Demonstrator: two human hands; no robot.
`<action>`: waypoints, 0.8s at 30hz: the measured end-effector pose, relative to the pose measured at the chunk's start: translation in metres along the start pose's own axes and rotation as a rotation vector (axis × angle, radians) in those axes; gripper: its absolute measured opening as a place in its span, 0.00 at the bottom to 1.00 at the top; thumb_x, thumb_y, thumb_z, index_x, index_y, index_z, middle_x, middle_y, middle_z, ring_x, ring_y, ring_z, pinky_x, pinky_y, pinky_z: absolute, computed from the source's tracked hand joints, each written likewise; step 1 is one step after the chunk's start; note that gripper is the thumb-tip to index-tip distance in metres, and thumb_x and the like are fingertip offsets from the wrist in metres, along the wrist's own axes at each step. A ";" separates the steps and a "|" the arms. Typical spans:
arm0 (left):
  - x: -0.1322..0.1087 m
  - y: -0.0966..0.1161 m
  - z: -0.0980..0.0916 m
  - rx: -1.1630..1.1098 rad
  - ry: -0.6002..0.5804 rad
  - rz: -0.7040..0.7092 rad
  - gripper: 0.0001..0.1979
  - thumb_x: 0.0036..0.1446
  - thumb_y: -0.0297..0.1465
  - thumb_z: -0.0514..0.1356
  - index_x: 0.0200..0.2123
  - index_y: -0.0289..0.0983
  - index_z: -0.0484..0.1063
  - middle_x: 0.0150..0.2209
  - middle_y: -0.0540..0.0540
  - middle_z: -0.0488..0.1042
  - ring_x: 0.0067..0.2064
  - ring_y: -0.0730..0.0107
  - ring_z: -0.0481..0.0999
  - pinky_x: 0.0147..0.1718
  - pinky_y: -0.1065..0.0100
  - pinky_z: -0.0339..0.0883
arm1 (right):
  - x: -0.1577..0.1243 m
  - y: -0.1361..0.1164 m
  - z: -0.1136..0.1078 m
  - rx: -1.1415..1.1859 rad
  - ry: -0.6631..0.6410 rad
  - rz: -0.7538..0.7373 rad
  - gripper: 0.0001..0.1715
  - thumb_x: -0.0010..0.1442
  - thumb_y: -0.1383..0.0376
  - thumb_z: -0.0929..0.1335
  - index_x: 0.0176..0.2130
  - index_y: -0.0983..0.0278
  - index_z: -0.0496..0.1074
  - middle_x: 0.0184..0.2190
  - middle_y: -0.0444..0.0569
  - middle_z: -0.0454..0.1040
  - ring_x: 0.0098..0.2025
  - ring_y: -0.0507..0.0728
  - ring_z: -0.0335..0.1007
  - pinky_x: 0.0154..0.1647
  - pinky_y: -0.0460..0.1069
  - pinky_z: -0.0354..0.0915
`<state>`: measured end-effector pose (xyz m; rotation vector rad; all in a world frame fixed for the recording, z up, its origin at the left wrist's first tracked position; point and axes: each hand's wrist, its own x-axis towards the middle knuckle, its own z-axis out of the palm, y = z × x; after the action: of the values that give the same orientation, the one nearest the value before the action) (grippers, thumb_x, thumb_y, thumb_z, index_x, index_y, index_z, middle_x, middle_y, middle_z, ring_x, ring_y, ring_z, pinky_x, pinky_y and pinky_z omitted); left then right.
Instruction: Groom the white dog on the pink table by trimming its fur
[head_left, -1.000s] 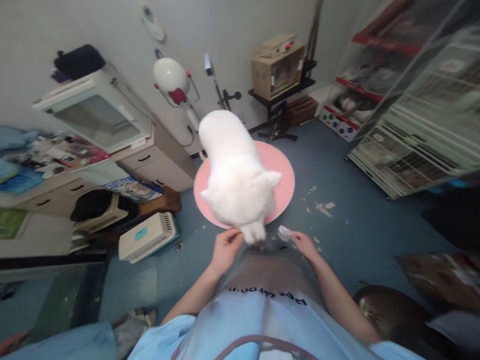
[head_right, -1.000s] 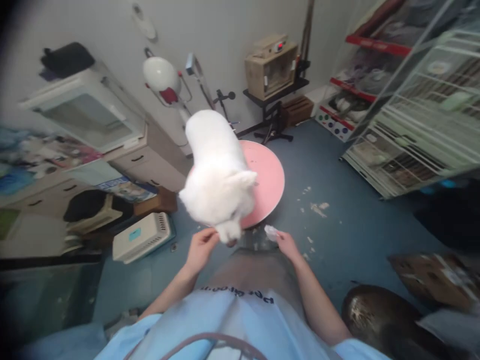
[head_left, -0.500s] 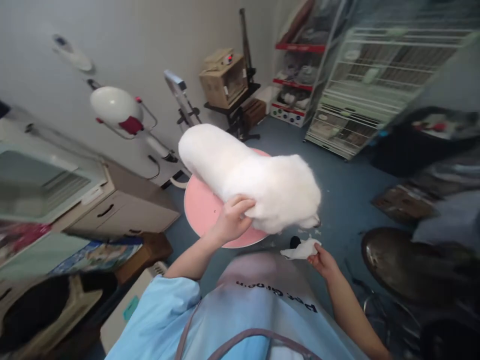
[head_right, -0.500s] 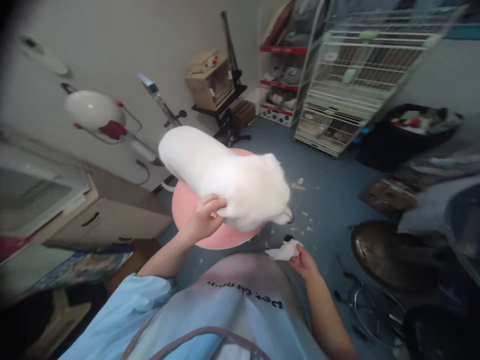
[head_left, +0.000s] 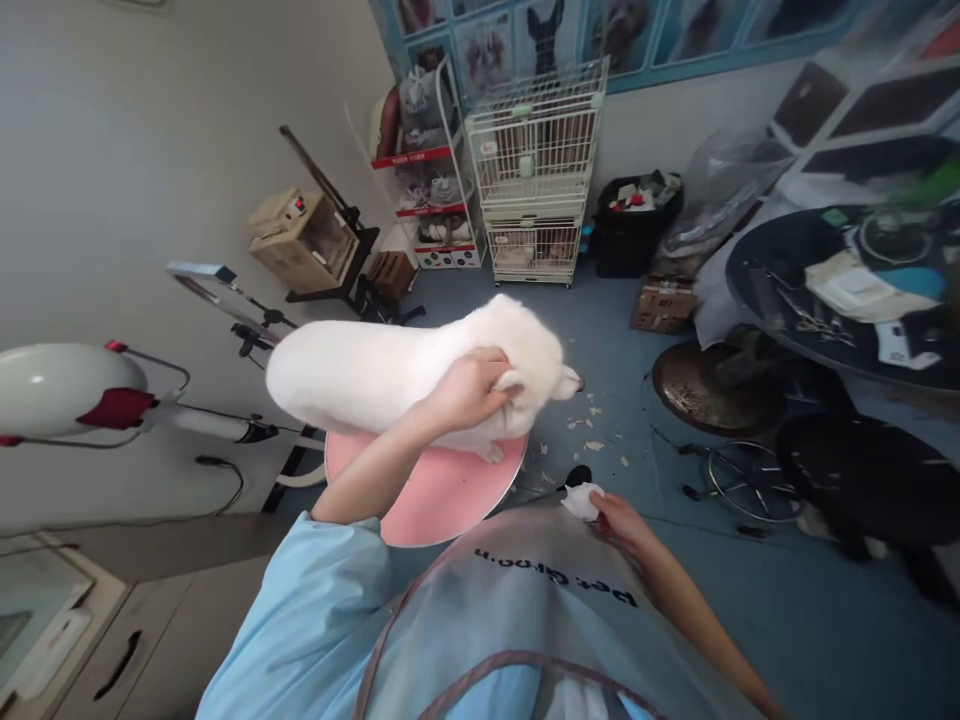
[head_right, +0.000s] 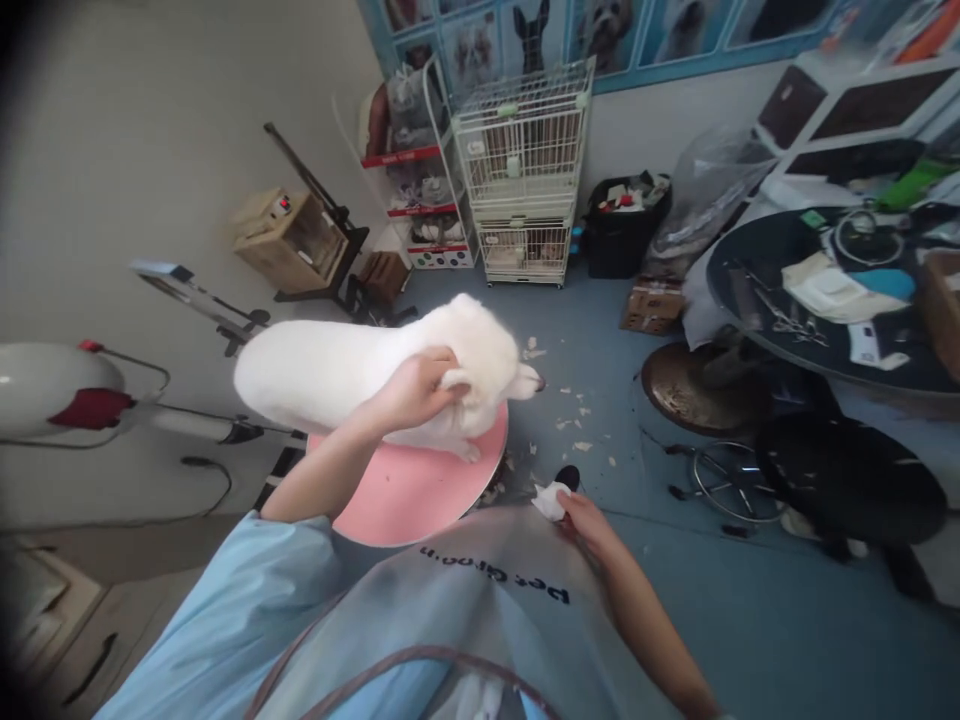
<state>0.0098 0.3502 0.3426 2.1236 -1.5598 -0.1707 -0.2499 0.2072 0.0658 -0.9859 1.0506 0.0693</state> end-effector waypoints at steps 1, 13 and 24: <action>0.004 0.001 -0.002 -0.036 -0.027 -0.055 0.10 0.58 0.32 0.57 0.28 0.35 0.75 0.31 0.46 0.72 0.36 0.69 0.71 0.39 0.67 0.64 | -0.002 -0.005 0.003 0.013 -0.001 -0.007 0.14 0.49 0.60 0.74 0.23 0.65 0.69 0.15 0.45 0.69 0.16 0.51 0.61 0.15 0.43 0.56; 0.015 -0.008 -0.005 -0.633 -0.030 -0.401 0.18 0.52 0.41 0.58 0.19 0.34 0.66 0.18 0.51 0.65 0.22 0.77 0.61 0.23 0.72 0.54 | -0.096 -0.124 0.113 0.347 0.384 -1.167 0.22 0.61 0.50 0.64 0.43 0.65 0.72 0.40 0.55 0.76 0.42 0.59 0.74 0.43 0.55 0.71; 0.000 -0.001 0.048 -0.575 0.408 -0.391 0.19 0.60 0.39 0.52 0.20 0.35 0.61 0.20 0.53 0.61 0.24 0.77 0.60 0.24 0.73 0.53 | -0.052 -0.125 0.192 -0.587 0.582 -1.411 0.21 0.64 0.57 0.60 0.49 0.64 0.72 0.47 0.58 0.75 0.58 0.67 0.66 0.64 0.66 0.57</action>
<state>-0.0078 0.3352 0.3005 1.8212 -0.7375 -0.2613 -0.0848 0.2895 0.2107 -2.1773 0.6167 -1.1798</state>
